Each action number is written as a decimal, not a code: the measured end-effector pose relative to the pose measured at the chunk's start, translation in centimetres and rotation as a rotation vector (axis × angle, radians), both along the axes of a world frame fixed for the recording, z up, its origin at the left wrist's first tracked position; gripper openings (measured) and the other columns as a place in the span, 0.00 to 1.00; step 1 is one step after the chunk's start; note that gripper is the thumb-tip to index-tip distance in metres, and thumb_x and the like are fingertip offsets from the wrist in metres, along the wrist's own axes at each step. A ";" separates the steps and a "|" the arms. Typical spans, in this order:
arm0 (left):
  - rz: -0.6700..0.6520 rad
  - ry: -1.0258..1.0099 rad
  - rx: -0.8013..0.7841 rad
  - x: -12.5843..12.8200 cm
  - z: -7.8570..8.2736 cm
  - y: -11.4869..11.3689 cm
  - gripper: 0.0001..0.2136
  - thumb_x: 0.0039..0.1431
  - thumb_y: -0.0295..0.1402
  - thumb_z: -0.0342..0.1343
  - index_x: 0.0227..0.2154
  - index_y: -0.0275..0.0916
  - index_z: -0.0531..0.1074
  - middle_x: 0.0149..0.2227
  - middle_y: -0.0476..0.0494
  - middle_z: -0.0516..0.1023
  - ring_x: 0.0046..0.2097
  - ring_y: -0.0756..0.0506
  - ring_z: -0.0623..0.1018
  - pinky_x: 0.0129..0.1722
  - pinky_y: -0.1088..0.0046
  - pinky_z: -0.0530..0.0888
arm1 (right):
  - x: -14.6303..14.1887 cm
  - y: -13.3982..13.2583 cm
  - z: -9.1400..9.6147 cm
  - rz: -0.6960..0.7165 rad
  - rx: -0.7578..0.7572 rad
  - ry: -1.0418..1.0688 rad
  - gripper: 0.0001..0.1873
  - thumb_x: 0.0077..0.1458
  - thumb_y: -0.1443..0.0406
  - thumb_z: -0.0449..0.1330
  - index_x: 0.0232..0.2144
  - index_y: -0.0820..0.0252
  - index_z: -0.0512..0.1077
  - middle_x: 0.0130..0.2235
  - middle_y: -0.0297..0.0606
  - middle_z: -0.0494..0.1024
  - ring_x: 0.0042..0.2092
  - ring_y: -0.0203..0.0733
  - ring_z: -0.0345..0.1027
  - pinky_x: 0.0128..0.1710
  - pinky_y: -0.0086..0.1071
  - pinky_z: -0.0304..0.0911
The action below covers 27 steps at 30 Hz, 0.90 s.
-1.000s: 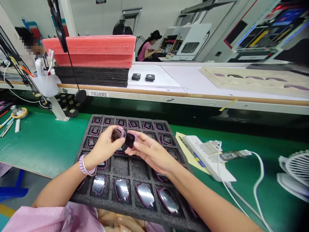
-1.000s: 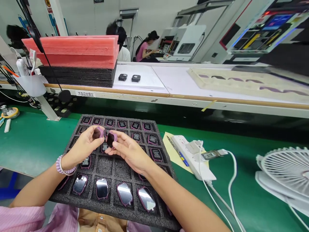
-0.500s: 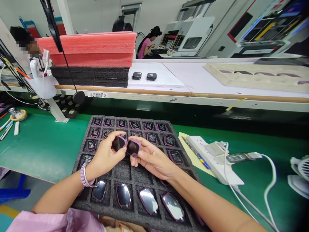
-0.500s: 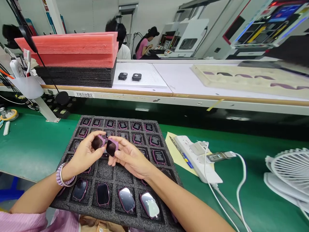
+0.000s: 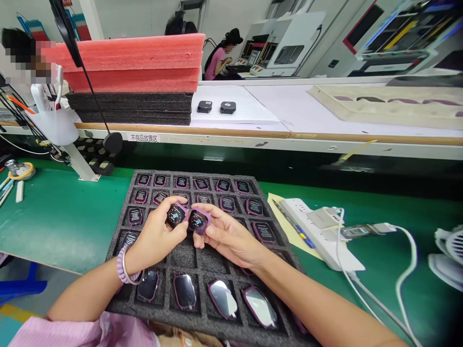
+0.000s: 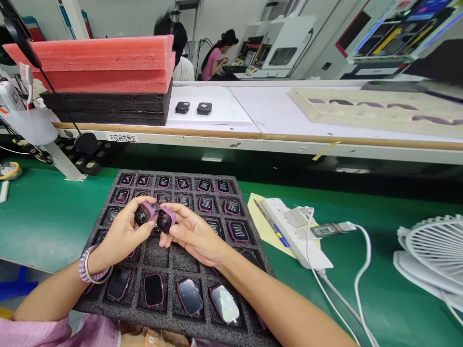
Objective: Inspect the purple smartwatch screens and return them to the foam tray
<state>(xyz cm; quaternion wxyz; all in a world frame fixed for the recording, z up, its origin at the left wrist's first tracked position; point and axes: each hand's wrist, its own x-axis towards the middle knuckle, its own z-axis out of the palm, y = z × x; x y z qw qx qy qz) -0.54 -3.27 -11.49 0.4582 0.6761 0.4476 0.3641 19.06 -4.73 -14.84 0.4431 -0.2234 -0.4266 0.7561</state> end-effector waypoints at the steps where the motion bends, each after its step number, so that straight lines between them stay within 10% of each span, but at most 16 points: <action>1: 0.005 -0.003 -0.001 0.0 0.0 0.0 0.20 0.55 0.33 0.55 0.52 0.38 0.67 0.42 0.44 0.74 0.39 0.47 0.73 0.33 0.76 0.69 | 0.0 0.0 0.0 -0.008 -0.005 -0.010 0.31 0.56 0.54 0.75 0.54 0.55 0.67 0.36 0.34 0.75 0.35 0.42 0.74 0.38 0.34 0.67; 27: -0.016 -0.002 -0.018 0.1 -0.1 -0.1 0.21 0.55 0.33 0.55 0.52 0.39 0.67 0.41 0.44 0.74 0.42 0.46 0.73 0.36 0.75 0.70 | 0.1 -0.1 0.2 0.023 0.014 -0.009 0.30 0.58 0.54 0.74 0.54 0.55 0.65 0.34 0.34 0.76 0.36 0.42 0.74 0.39 0.33 0.66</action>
